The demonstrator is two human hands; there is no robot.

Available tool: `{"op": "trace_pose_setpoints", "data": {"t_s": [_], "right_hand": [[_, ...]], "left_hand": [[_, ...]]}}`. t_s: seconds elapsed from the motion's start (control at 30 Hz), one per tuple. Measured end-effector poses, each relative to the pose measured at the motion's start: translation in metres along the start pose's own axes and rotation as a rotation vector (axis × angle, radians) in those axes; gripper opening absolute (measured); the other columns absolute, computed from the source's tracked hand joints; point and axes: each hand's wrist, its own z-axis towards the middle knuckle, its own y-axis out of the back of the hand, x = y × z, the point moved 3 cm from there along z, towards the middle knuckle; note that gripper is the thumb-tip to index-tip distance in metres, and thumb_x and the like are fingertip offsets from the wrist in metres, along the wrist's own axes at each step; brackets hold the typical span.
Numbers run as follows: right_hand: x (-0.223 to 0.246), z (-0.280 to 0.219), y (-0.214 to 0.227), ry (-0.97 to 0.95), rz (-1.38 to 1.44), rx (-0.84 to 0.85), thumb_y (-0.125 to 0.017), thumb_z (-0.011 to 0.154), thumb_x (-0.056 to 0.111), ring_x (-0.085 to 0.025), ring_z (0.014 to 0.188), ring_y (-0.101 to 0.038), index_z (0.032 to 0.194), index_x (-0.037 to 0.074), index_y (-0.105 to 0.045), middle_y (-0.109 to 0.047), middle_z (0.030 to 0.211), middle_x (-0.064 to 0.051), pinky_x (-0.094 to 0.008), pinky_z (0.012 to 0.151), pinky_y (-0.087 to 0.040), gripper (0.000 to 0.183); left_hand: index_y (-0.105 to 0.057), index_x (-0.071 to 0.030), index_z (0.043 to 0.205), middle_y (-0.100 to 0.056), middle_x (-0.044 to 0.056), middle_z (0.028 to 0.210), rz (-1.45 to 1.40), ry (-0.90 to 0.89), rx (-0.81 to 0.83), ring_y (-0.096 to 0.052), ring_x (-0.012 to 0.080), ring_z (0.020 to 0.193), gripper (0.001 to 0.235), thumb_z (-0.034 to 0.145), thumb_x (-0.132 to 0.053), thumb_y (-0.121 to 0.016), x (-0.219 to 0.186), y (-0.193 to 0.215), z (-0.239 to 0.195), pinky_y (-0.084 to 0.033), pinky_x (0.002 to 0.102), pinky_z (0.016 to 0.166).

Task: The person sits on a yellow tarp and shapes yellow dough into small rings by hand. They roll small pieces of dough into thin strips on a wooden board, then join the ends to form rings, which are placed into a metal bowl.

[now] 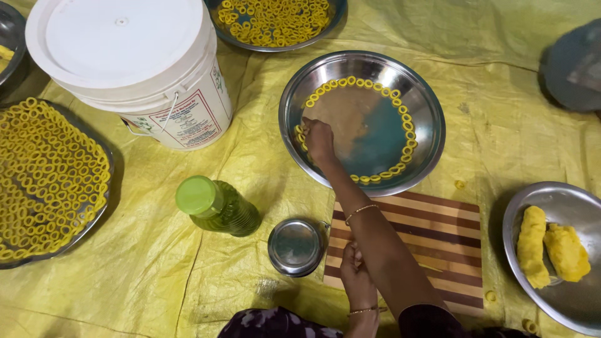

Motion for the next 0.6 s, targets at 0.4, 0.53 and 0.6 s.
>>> {"op": "trace_pose_setpoints", "data": {"t_s": [0.4, 0.53, 0.6], "right_hand": [[0.013, -0.028, 0.065, -0.09, 0.693, 0.051, -0.061, 0.085, -0.006, -0.022, 0.107, -0.071, 0.129, 0.002, -0.068, -0.075, 0.113, -0.013, -0.034, 0.092, -0.057, 0.045], [0.042, -0.11, 0.175, -0.327, 0.741, 0.195, -0.068, 0.096, 0.011, -0.021, 0.117, -0.066, 0.135, 0.002, -0.06, -0.068, 0.126, -0.011, -0.034, 0.095, -0.058, 0.041], [0.065, -0.165, 0.244, -0.385, 0.805, 0.238, -0.064, 0.097, 0.019, -0.02, 0.119, -0.067, 0.136, 0.002, -0.06, -0.07, 0.127, -0.011, -0.034, 0.102, -0.057, 0.042]], "left_hand": [[-0.068, -0.004, 0.112, -0.071, 0.002, 0.105, 0.14, -0.132, 0.0, -0.066, 0.0113, 0.101, 0.021, 0.096, 0.002, -0.055, -0.032, -0.006, -0.007, -0.054, 0.025, 0.095], [-0.068, -0.002, 0.112, -0.068, 0.004, 0.107, 0.115, -0.191, 0.005, -0.064, 0.0134, 0.101, 0.022, 0.095, 0.006, -0.057, -0.015, 0.003, 0.014, -0.054, 0.029, 0.093], [-0.068, -0.002, 0.112, -0.068, 0.004, 0.106, 0.078, -0.189, 0.013, -0.063, 0.0137, 0.099, 0.021, 0.094, 0.006, -0.059, -0.004, 0.01, 0.013, -0.054, 0.029, 0.091]]}}
